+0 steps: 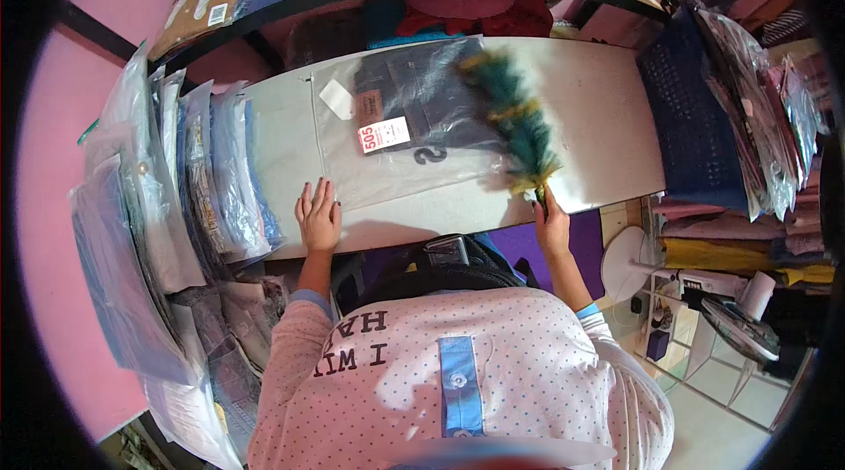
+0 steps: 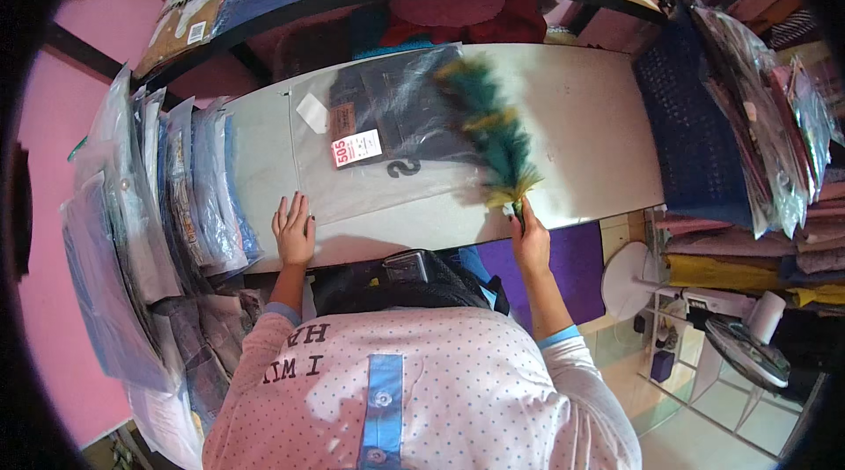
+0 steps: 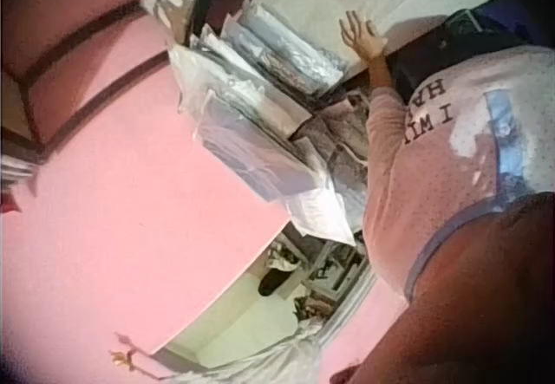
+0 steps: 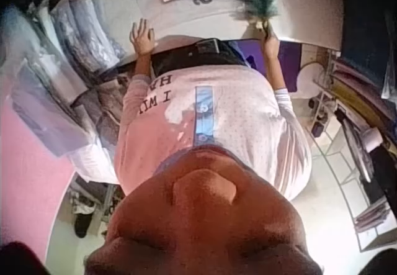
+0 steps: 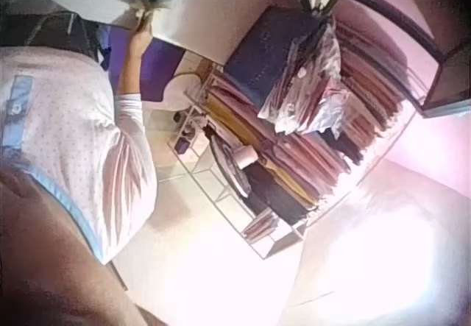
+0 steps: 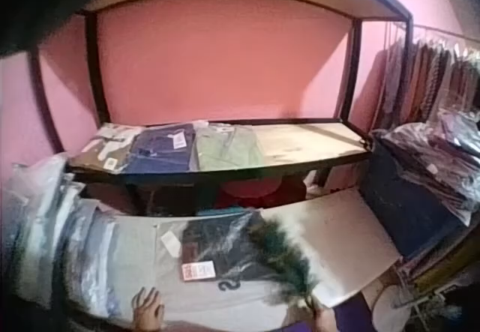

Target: Dusting off plastic-packaged garments using a duster and organizing them on shelves.

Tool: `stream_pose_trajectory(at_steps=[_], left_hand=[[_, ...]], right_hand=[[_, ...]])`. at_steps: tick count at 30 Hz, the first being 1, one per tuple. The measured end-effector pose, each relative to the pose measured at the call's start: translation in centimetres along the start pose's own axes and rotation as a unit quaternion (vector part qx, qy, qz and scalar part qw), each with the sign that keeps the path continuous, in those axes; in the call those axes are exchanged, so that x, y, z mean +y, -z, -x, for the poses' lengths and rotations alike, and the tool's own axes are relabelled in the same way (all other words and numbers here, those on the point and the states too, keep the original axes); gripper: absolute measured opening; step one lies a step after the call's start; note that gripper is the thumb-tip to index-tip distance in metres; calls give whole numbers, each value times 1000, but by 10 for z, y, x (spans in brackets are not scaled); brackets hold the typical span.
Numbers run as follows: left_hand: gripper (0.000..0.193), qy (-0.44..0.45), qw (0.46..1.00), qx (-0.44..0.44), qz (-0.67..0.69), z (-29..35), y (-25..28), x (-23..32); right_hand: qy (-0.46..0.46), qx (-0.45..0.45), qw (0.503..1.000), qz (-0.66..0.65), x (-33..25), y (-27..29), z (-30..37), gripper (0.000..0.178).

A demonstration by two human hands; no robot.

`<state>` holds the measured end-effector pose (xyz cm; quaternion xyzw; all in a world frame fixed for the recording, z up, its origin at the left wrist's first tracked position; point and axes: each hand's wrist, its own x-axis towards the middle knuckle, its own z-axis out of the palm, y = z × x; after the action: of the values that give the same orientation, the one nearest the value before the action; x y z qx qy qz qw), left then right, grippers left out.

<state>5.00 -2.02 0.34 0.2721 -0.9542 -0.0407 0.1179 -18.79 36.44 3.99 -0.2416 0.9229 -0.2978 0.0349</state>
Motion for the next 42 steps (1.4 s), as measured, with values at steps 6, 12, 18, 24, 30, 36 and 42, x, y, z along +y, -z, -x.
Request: stream_pose_trajectory(at_steps=[6, 12, 18, 24, 30, 36, 42], left_hand=[[49, 5, 1000, 0, 19, 3, 0, -1], [45, 2, 999, 34, 20, -2, 4, 3], [45, 11, 998, 36, 46, 0, 7, 3], [43, 24, 997, 43, 59, -3, 12, 5], [44, 12, 996, 50, 72, -5, 16, 8], [45, 22, 997, 22, 67, -1, 11, 3], [45, 23, 998, 9, 62, -8, 14, 6]], right_hand=[[122, -160, 978, 58, -35, 0, -22, 44], [-3, -58, 998, -35, -48, -17, -62, 42], [203, -168, 964, 33, -83, -28, -90, 45], [222, -138, 965, 0, -103, -56, -112, 45], [167, -104, 980, 38, -118, -76, -142, 45], [319, -245, 914, 52, -130, -70, -135, 46], [119, -50, 992, -14, -92, -75, -148, 43]])
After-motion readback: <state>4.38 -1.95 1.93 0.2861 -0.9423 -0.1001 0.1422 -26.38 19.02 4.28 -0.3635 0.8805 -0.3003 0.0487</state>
